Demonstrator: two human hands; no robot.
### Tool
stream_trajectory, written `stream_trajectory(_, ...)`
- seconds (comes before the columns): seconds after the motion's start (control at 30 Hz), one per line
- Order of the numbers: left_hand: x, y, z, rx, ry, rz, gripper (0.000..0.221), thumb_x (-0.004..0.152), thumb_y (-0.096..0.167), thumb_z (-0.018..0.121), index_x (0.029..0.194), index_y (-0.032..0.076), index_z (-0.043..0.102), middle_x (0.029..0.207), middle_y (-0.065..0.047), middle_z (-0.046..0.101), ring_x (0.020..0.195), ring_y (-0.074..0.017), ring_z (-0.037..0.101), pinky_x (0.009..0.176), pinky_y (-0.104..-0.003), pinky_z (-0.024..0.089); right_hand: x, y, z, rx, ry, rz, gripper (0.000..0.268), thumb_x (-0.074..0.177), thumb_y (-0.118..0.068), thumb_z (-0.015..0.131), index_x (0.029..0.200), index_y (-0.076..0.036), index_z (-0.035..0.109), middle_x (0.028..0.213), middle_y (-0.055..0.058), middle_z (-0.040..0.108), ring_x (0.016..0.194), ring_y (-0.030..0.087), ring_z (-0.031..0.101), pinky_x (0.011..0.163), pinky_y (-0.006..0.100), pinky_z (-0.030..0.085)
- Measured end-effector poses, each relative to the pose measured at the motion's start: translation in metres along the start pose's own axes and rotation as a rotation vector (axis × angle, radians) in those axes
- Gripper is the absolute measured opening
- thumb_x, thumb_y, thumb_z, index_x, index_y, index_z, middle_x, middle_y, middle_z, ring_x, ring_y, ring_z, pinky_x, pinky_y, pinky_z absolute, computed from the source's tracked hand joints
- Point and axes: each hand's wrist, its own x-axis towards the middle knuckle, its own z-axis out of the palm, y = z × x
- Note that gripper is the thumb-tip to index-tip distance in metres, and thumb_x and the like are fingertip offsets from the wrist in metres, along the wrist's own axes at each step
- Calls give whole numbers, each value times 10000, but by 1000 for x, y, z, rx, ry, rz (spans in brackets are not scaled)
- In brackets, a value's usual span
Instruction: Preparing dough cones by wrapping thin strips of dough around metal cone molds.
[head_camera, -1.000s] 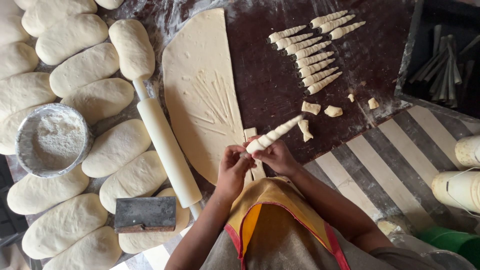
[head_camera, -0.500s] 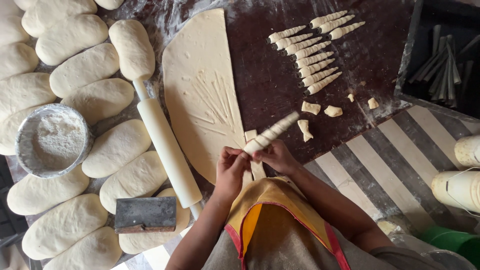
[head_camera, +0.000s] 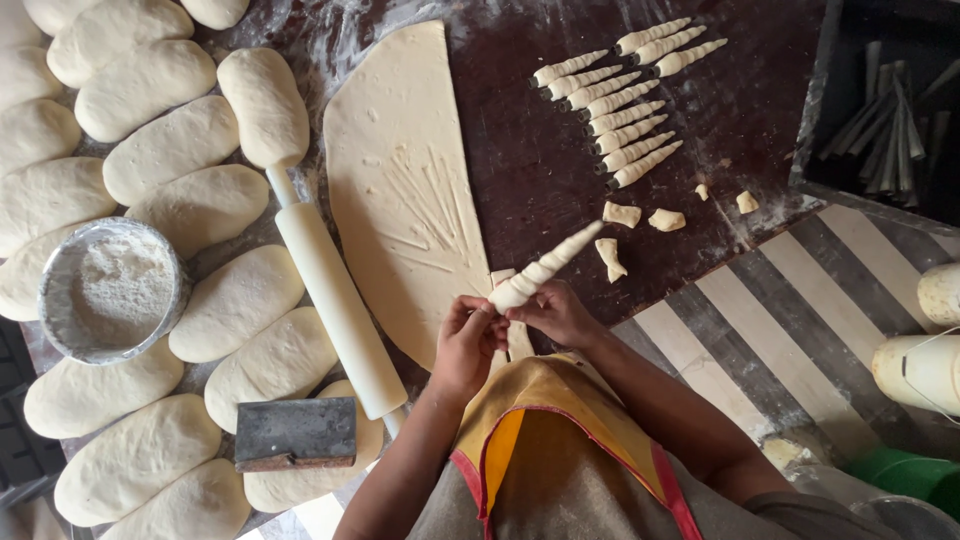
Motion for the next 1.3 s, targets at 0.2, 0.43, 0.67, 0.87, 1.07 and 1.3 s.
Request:
stream_trajectory(0.2, 13, -17, -19, 565, -41, 435, 222, 987, 27, 686, 1150, 5, 537, 1028, -84, 646, 874, -150, 655, 783, -321, 590, 2, 20, -8, -29, 68, 80, 254, 957, -147, 754, 1147, 12, 697, 1006, 60, 762, 918, 114, 723, 816, 288, 610)
stream_trajectory(0.43, -9, 44, 50, 1424, -198, 968, 621, 843, 269, 794, 1288, -76, 533, 1139, -273, 626, 925, -353, 668, 742, -395, 570, 1, 6, 4, -342, -74, -52, 249, 955, -163, 753, 1150, -14, 709, 1079, 63, 779, 979, 133, 740, 877, 282, 623)
stream_trajectory(0.67, 35, 17, 10, 1741, -2, 869, 374, 847, 246, 796, 1138, 81, 631, 941, -143, 718, 782, -346, 727, 634, -442, 588, 11, 42, -8, -508, -10, 79, 289, 919, -157, 768, 1149, -30, 647, 991, 52, 728, 884, 154, 709, 802, 310, 595)
stream_trajectory(0.87, 64, 23, -26, 1801, 254, 1029, 295, 872, 176, 798, 1107, 78, 648, 840, -123, 683, 655, -350, 686, 552, -453, 558, -2, 22, -1, -351, -273, 242, 282, 1004, -206, 676, 1209, -12, 694, 1088, 130, 760, 888, 212, 727, 831, 351, 628)
stream_trajectory(1.07, 62, 22, 8, 1736, 83, 986, 365, 832, 201, 800, 1133, 86, 630, 937, -106, 701, 697, -318, 716, 588, -435, 590, 15, 8, 1, -741, 41, -192, 573, 952, -124, 726, 1427, 50, 457, 1242, 207, 662, 1112, 250, 631, 929, 365, 546)
stream_trajectory(1.3, 79, -22, 65, 1703, 222, 729, 470, 869, 300, 778, 1237, 60, 611, 1115, -159, 667, 900, -349, 693, 697, -452, 583, 0, 64, -31, 626, 303, 156, 194, 988, -14, 624, 1170, 38, 666, 1013, 93, 664, 838, 138, 612, 721, 276, 520)
